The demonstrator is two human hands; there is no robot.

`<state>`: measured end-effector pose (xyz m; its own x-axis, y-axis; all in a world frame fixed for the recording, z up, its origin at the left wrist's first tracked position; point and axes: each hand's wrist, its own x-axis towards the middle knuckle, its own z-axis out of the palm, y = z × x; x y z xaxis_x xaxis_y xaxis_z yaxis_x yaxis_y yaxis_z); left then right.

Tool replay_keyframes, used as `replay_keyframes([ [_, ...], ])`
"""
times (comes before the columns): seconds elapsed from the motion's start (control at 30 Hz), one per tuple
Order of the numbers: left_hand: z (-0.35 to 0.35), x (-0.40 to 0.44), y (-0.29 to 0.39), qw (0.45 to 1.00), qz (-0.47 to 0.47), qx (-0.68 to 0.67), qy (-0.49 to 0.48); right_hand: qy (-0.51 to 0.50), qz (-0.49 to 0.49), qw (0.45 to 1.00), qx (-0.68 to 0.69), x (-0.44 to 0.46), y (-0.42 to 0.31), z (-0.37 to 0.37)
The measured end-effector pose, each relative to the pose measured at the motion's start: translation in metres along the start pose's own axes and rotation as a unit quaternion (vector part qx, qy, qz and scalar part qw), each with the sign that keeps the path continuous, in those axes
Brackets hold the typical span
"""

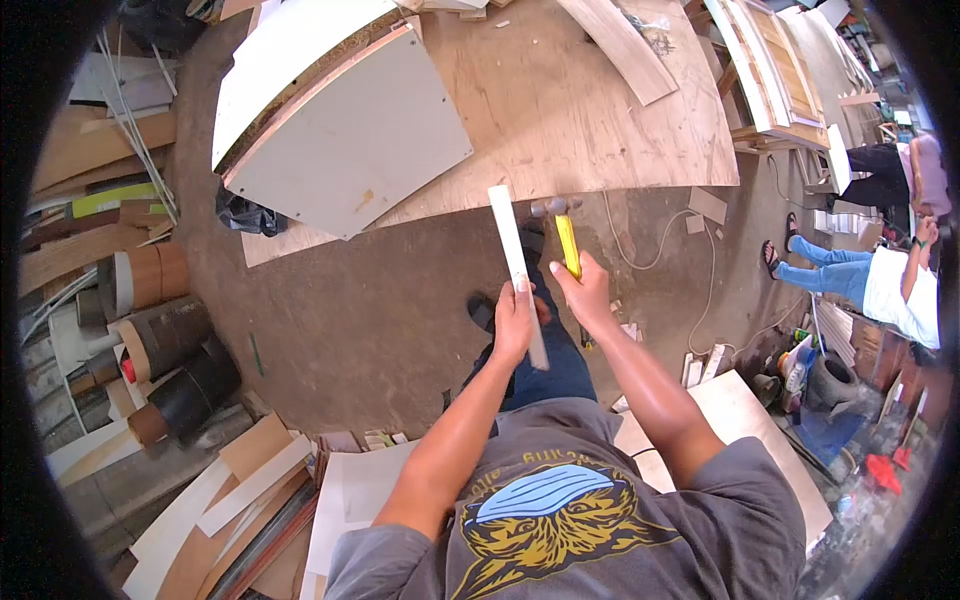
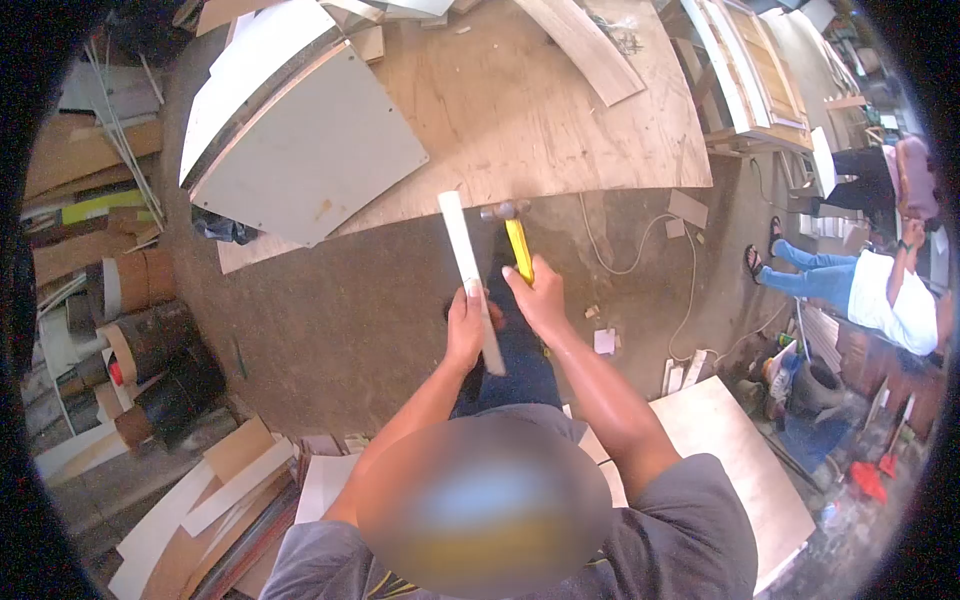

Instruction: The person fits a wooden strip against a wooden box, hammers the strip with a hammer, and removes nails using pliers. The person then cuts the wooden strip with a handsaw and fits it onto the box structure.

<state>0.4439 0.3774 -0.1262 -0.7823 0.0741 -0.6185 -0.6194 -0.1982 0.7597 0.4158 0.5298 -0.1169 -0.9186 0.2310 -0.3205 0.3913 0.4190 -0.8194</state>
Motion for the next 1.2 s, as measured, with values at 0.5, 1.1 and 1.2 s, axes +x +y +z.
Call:
replay_keyframes([
  [0.5,0.022,0.017,0.017,0.992,0.069,-0.103,0.002,-0.178,0.087,0.948,0.249,-0.029,0.013,-0.039],
  [1.1,0.008,0.069,0.033,0.88,0.163,0.433,0.107,0.012,-0.073,0.99,-0.116,0.001,0.03,-0.03],
  [1.2,0.013,0.09,0.047,0.844,0.188,0.488,0.123,0.037,-0.126,0.979,-0.155,0.014,0.015,-0.032],
])
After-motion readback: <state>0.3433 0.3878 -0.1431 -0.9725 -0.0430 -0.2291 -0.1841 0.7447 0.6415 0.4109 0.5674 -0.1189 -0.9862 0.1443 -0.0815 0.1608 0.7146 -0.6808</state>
